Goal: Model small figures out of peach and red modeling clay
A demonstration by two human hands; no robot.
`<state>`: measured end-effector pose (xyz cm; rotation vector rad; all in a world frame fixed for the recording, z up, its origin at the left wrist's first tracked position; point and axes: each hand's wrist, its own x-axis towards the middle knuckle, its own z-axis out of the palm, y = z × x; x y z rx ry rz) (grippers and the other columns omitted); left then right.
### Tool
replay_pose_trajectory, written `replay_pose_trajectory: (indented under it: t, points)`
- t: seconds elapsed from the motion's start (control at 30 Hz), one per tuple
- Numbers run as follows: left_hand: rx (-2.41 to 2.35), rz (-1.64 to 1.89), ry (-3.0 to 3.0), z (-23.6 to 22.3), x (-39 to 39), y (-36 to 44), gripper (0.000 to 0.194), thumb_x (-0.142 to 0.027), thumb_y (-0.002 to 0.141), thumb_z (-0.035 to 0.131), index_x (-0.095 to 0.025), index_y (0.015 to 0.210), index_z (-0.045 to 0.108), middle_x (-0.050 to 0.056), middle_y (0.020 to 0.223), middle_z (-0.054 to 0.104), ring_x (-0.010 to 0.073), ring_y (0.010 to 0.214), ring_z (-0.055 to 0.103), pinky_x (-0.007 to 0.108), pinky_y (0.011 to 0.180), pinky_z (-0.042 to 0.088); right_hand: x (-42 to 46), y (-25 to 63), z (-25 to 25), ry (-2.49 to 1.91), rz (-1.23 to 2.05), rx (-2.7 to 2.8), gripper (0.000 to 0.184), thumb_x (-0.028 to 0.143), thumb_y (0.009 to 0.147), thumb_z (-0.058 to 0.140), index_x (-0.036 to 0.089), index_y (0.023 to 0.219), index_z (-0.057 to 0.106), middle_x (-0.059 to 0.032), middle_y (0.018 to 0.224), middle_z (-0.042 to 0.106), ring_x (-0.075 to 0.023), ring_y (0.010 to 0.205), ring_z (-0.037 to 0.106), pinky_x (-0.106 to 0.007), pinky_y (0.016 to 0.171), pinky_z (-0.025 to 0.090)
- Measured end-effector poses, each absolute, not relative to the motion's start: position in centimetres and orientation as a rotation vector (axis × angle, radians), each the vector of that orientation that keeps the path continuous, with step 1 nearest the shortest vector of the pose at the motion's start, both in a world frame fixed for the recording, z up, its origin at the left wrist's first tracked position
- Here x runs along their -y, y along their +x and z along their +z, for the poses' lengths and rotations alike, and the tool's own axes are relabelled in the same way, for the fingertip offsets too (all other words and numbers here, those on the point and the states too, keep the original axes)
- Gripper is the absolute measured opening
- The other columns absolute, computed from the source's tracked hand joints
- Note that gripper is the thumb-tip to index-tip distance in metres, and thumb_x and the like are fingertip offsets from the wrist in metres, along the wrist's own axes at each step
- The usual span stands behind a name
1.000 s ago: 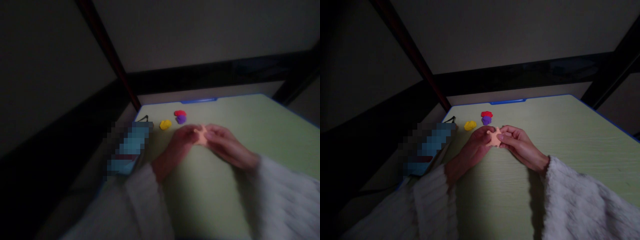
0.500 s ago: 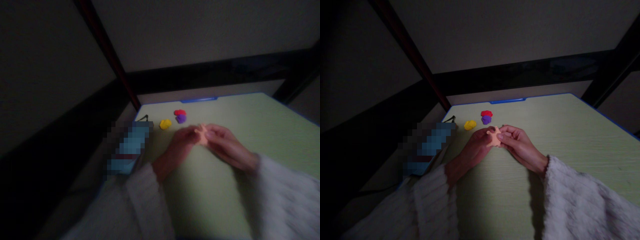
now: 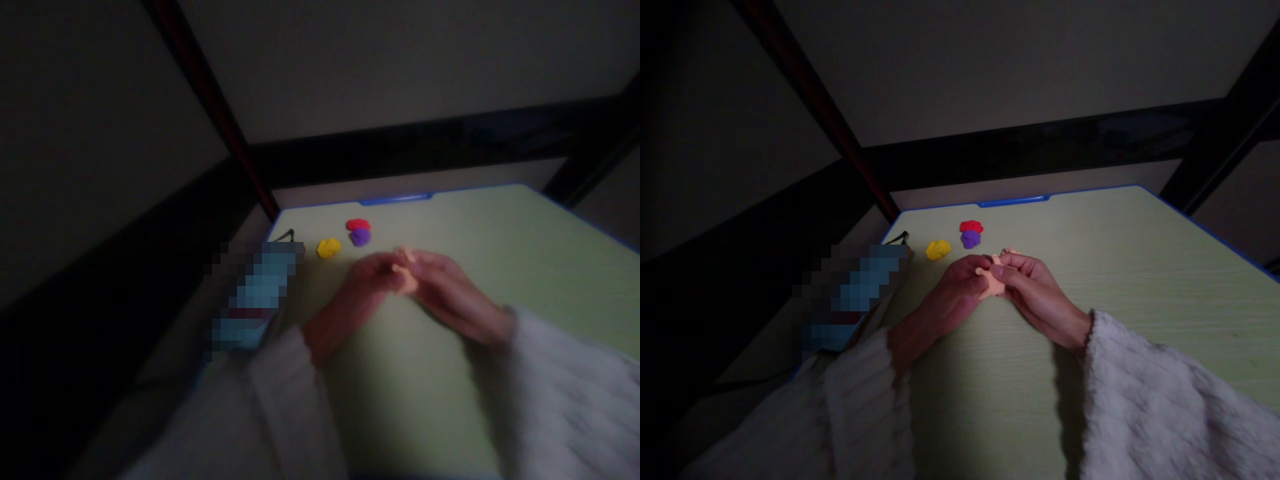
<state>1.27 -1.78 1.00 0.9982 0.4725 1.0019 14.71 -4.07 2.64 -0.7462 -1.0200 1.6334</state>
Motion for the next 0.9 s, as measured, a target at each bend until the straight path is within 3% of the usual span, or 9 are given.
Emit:
replay_pose_trajectory:
  t: [0.2,0.33,0.9]
  points:
    - [-0.535,1.06,0.969,1.13,1.84,1.3,0.028,-0.032,0.05,0.079,-0.017,0.068,0.063,0.0,0.074,0.058,0.0107,0.07,0.051,0.026,0.07,0.04,3.97,14.91,2.59,-0.764,1.642,1.021,0.008,0.028,0.072,0.069,0.02,0.073,0.067,-0.0003,0.076,0.062,-0.0105,0.07,0.055,-0.02,0.065,0.048]
    - [-0.523,1.068,0.97,1.09,1.74,1.09,0.031,-0.037,0.052,0.078,-0.018,0.071,0.063,0.0,0.073,0.058,0.0102,0.067,0.05,0.025,0.067,0.041,4.02,15.22,2.75,-0.769,1.698,0.991,0.013,0.025,0.065,0.074,0.021,0.077,0.069,0.0002,0.078,0.065,-0.0106,0.071,0.059,-0.022,0.07,0.051]
    - [-0.453,1.042,0.88,1.15,1.87,1.01,0.024,-0.025,0.051,0.08,-0.018,0.071,0.068,0.0,0.079,0.062,0.0112,0.073,0.053,0.027,0.071,0.039,4.04,15.4,2.33,-0.756,1.72,0.96,0.022,0.023,0.063,0.077,0.024,0.084,0.071,0.0018,0.078,0.067,-0.0092,0.074,0.06,-0.019,0.072,0.05]
